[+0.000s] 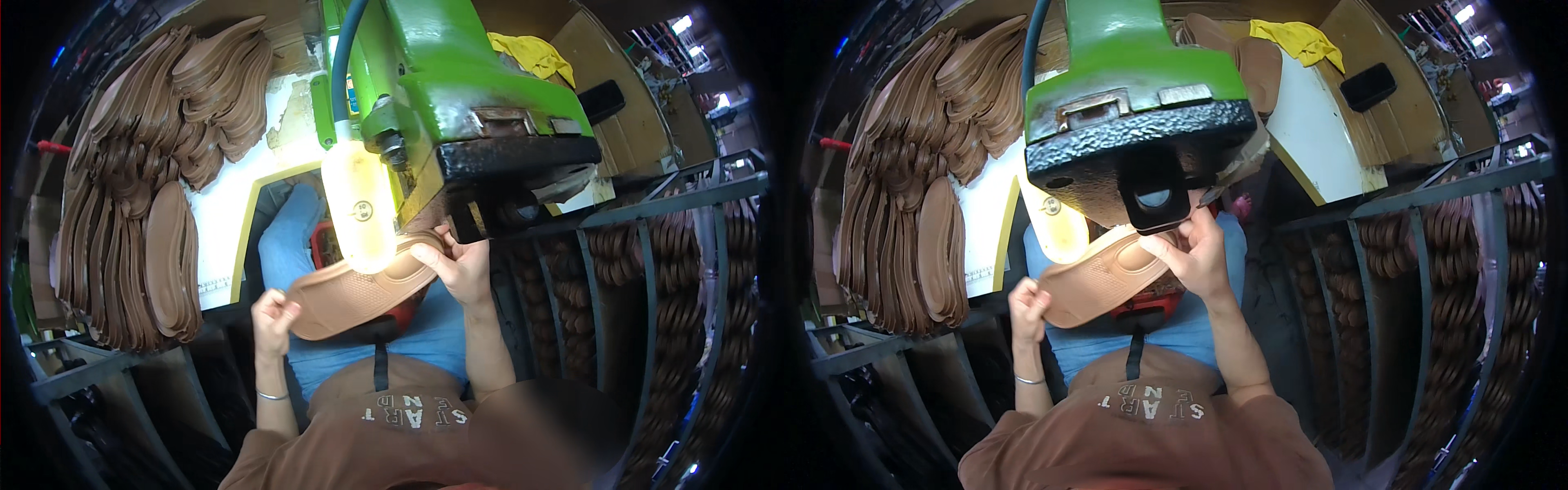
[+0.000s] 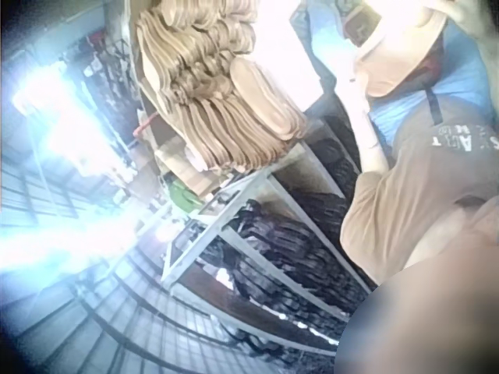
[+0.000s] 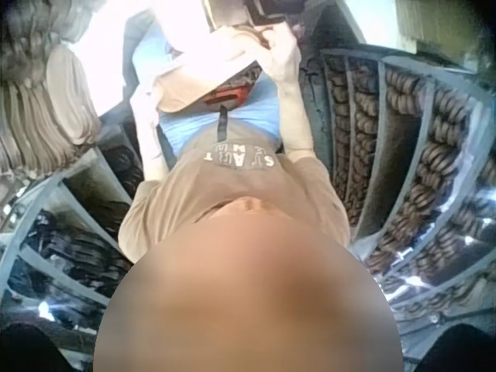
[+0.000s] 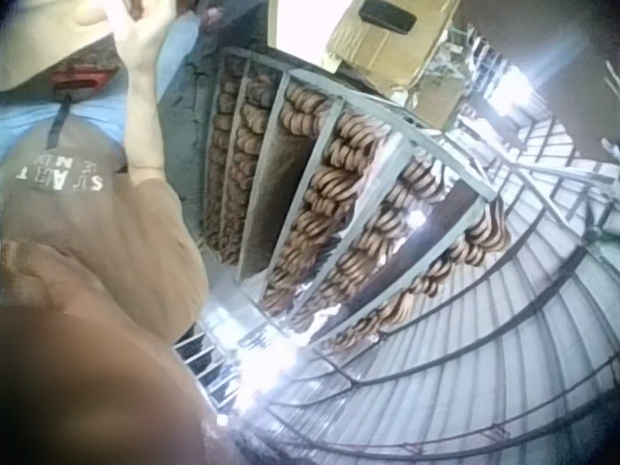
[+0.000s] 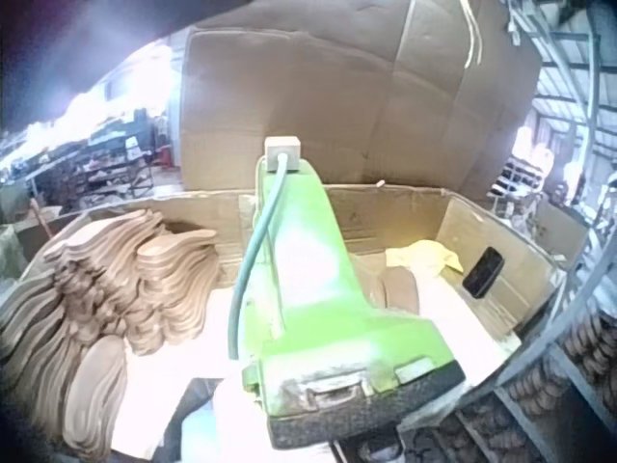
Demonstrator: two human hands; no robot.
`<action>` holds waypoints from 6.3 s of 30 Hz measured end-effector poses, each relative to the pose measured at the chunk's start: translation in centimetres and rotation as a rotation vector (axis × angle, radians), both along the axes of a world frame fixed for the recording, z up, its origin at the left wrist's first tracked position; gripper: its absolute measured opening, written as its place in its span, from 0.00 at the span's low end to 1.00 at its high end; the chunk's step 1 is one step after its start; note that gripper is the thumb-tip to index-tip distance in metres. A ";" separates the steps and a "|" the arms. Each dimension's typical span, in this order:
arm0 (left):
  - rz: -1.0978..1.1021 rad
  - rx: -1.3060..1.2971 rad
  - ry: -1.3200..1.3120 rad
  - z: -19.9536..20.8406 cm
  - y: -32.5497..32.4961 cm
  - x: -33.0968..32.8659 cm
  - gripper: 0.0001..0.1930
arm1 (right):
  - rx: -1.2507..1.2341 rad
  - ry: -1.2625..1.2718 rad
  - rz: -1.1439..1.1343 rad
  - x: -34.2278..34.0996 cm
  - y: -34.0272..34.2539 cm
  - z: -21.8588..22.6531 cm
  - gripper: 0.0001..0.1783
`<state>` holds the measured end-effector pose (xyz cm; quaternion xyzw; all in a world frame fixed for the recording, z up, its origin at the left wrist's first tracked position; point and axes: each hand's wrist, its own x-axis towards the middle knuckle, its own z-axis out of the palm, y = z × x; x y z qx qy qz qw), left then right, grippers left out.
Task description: Operating a sole attaching or pressing machine to stitch, trim, or press rubber outsoles onto shoe components sequentially.
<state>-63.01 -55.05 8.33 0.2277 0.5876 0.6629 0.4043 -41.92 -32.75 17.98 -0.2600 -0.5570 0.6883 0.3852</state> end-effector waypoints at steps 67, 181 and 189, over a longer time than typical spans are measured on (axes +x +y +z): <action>0.124 0.350 0.083 7.6 12.7 13.9 0.35 | -0.491 -0.130 -0.012 14.4 -12.0 -10.9 0.24; -0.118 0.000 -0.060 4.3 1.5 2.9 0.09 | -0.157 0.080 -0.328 0.8 -1.1 -1.4 0.12; -0.253 0.089 0.190 7.1 7.2 6.7 0.15 | -0.074 0.048 -0.113 -1.2 -0.8 -0.7 0.14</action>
